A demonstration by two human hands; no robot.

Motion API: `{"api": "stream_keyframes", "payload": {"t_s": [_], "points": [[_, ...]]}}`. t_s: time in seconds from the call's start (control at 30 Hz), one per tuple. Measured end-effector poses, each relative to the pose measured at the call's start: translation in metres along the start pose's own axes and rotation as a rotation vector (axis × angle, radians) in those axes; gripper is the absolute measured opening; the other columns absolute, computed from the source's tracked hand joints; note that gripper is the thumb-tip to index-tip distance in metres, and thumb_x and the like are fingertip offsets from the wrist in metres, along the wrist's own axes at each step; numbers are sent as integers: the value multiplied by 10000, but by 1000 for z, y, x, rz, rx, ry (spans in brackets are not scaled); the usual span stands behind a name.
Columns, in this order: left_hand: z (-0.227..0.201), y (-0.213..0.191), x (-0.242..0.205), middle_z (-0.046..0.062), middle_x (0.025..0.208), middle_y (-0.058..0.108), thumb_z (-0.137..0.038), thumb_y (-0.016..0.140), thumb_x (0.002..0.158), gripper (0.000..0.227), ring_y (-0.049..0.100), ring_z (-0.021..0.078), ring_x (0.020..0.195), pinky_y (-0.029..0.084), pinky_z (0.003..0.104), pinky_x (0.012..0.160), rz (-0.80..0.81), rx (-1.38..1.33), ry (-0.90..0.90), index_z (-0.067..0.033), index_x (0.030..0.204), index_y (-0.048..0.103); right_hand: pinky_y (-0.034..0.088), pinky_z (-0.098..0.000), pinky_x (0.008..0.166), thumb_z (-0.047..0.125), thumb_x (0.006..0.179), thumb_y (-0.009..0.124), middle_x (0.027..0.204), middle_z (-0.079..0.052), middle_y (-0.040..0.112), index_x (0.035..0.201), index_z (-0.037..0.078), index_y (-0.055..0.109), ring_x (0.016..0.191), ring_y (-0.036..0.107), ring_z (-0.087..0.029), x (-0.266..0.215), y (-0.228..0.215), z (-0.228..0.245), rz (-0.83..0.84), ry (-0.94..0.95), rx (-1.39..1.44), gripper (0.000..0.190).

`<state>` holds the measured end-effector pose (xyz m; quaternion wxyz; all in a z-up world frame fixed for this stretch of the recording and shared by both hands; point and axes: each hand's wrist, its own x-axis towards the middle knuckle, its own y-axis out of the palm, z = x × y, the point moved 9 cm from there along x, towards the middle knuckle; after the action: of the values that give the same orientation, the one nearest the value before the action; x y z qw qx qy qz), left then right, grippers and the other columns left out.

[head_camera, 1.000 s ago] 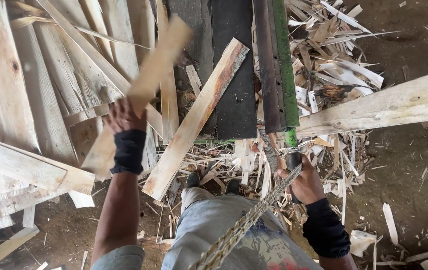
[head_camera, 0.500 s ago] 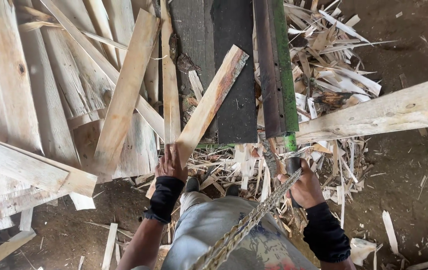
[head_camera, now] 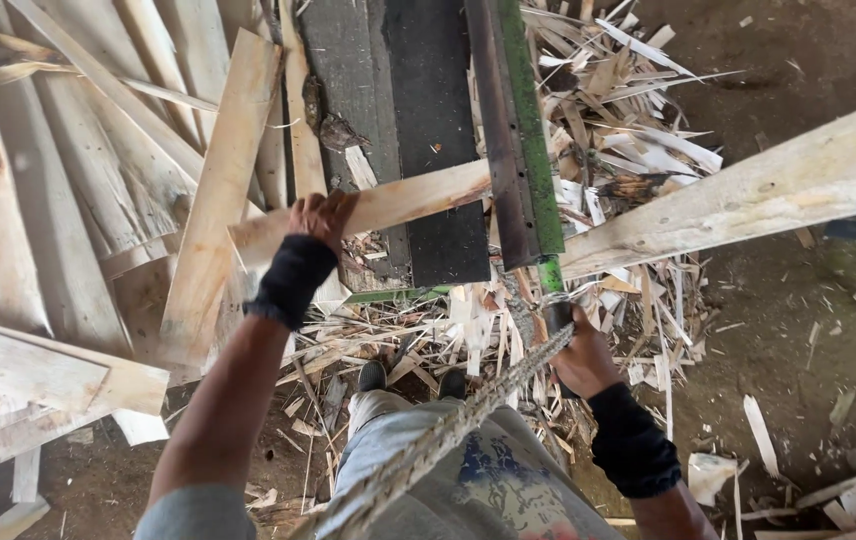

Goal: The person uses a green manual saw to cut long wooden planks into smaller pieces. They repeatedly pick up planks from a pile, position them on a black cutting surface, and saw through them, then place the cut pieces back onto the pile.

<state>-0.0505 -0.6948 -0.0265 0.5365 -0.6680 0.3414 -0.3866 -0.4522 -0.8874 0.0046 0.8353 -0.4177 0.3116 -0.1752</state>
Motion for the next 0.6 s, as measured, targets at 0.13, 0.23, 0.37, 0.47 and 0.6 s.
{"api": "stream_keyframes", "payload": {"t_s": [0.13, 0.23, 0.37, 0.47, 0.6], "points": [[19, 26, 30, 46, 1408, 580, -19, 691, 791, 748, 544, 306, 1241, 433, 462, 1079, 125, -9, 44, -218, 1493, 530, 576, -292, 423, 118, 955, 640, 798, -109, 600, 1303, -12, 451, 537, 629, -147, -11, -13, 7, 23, 48, 134, 417], [35, 51, 41, 44, 1456, 541, -17, 709, 747, 827, 504, 309, 1296, 387, 460, 1116, 157, -13, 55, -235, 1515, 493, 574, -295, 434, 190, 982, 638, 810, -114, 648, 1387, 82, 448, 550, 627, -178, -32, -64, 35, 47, 137, 266, 461], [32, 56, 50, 26, 1525, 498, -29, 761, 712, 941, 463, 297, 1380, 333, 450, 1198, 204, -27, 76, -241, 1571, 442, 590, -236, 570, 333, 969, 747, 931, -154, 543, 1141, 73, 566, 732, 574, -163, -55, -128, 66, -107, -238, -80, 360], [33, 61, 57, -12, 1552, 481, -32, 810, 665, 1025, 426, 295, 1419, 294, 441, 1235, 306, -14, 42, -260, 1584, 417, 597, -278, 583, 186, 928, 652, 1010, -151, 670, 1254, 33, 610, 776, 643, -155, -44, -101, 74, -70, 5, 359, 363], [41, 83, 62, 17, 1566, 460, -53, 864, 601, 1067, 395, 299, 1441, 268, 441, 1233, 280, -44, 48, -262, 1549, 419, 554, -371, 437, 154, 991, 497, 912, -144, 676, 1575, 134, 193, 606, 647, -222, 4, 64, -32, 5, 399, 390, 659]]}}
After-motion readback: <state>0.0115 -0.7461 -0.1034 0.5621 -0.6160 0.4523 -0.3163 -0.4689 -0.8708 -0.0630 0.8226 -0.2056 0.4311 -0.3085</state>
